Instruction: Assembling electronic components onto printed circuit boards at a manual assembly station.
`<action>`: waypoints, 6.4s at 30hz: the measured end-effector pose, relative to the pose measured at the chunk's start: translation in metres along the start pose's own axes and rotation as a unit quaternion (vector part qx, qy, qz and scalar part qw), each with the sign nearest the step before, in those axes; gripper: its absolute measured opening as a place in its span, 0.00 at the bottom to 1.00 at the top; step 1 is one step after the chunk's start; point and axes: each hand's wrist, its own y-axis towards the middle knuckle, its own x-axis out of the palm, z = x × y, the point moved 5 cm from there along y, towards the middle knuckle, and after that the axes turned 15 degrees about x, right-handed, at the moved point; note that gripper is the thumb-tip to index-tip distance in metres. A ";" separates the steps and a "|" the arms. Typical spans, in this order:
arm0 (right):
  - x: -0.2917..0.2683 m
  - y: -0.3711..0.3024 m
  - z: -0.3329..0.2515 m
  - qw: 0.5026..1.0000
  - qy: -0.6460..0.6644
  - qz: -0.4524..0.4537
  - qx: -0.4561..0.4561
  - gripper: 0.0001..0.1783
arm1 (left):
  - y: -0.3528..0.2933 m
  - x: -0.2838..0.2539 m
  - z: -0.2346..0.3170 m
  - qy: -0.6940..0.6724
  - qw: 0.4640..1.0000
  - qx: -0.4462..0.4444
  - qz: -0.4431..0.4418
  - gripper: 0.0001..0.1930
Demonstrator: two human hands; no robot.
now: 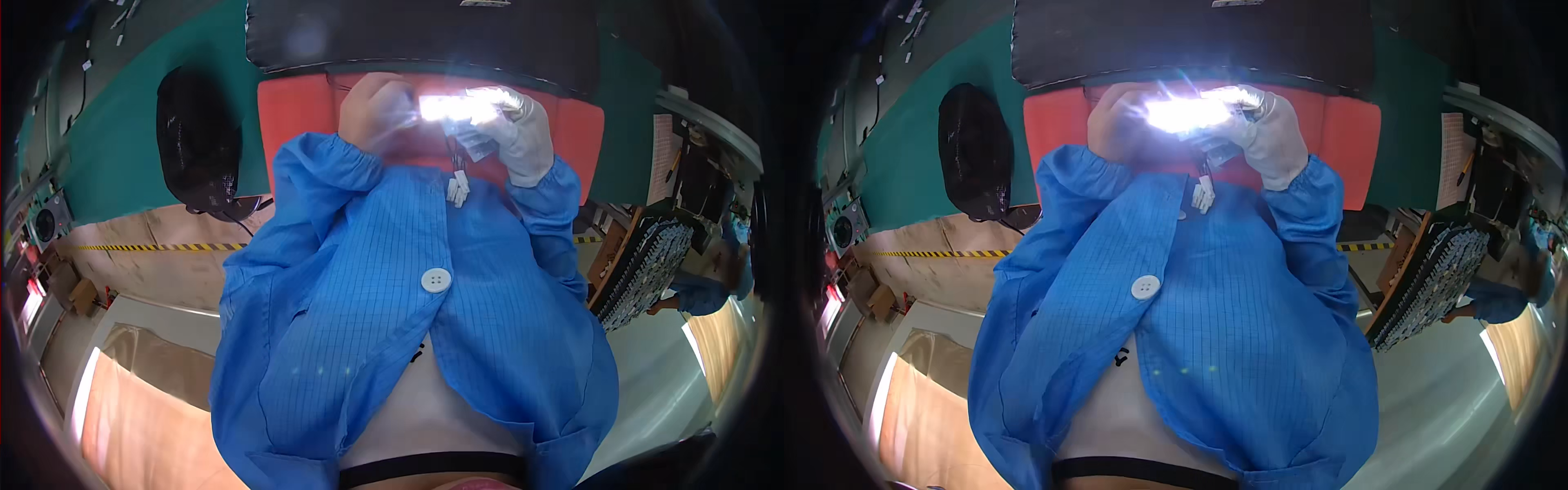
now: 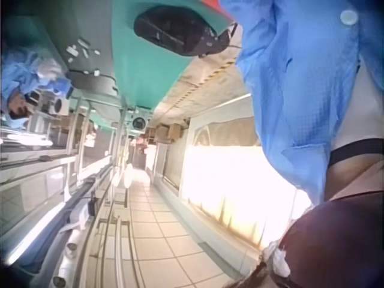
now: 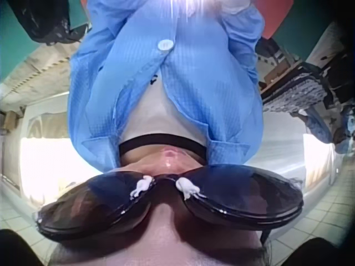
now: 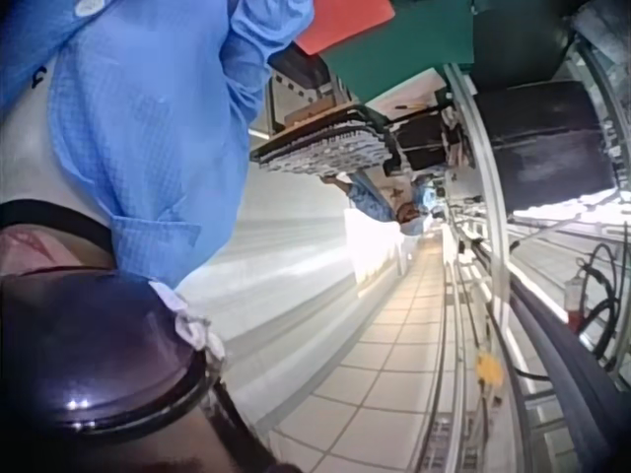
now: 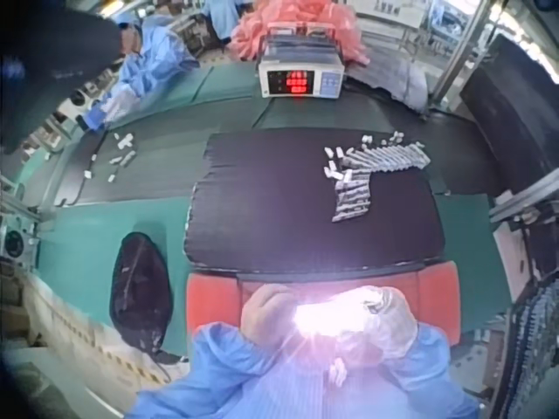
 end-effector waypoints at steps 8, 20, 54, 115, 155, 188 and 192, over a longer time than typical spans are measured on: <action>-0.013 0.014 0.008 0.977 -0.135 0.141 0.091 0.36 | 0.005 -0.005 0.037 0.184 0.967 0.169 -0.051 0.11; -0.016 0.018 0.010 0.967 -0.221 0.119 -0.054 0.33 | 0.006 -0.005 0.035 0.158 0.974 0.154 -0.052 0.11; -0.016 0.012 0.010 0.999 -0.028 0.044 -0.004 0.25 | 0.023 0.008 0.052 0.072 0.988 0.128 -0.048 0.08; 0.005 0.006 0.000 0.999 0.034 -0.003 -0.007 0.27 | 0.010 -0.006 0.015 0.070 0.992 0.088 -0.056 0.07; -0.006 0.011 0.017 0.991 0.032 0.109 0.077 0.36 | 0.007 0.001 0.012 0.089 0.989 0.104 -0.061 0.08; -0.006 0.011 0.015 0.993 -0.020 0.101 0.051 0.30 | 0.003 0.002 0.006 0.082 0.992 0.048 -0.079 0.07; -0.004 0.010 0.014 0.994 -0.004 0.095 0.054 0.31 | 0.003 0.002 0.006 0.087 0.991 0.053 -0.081 0.07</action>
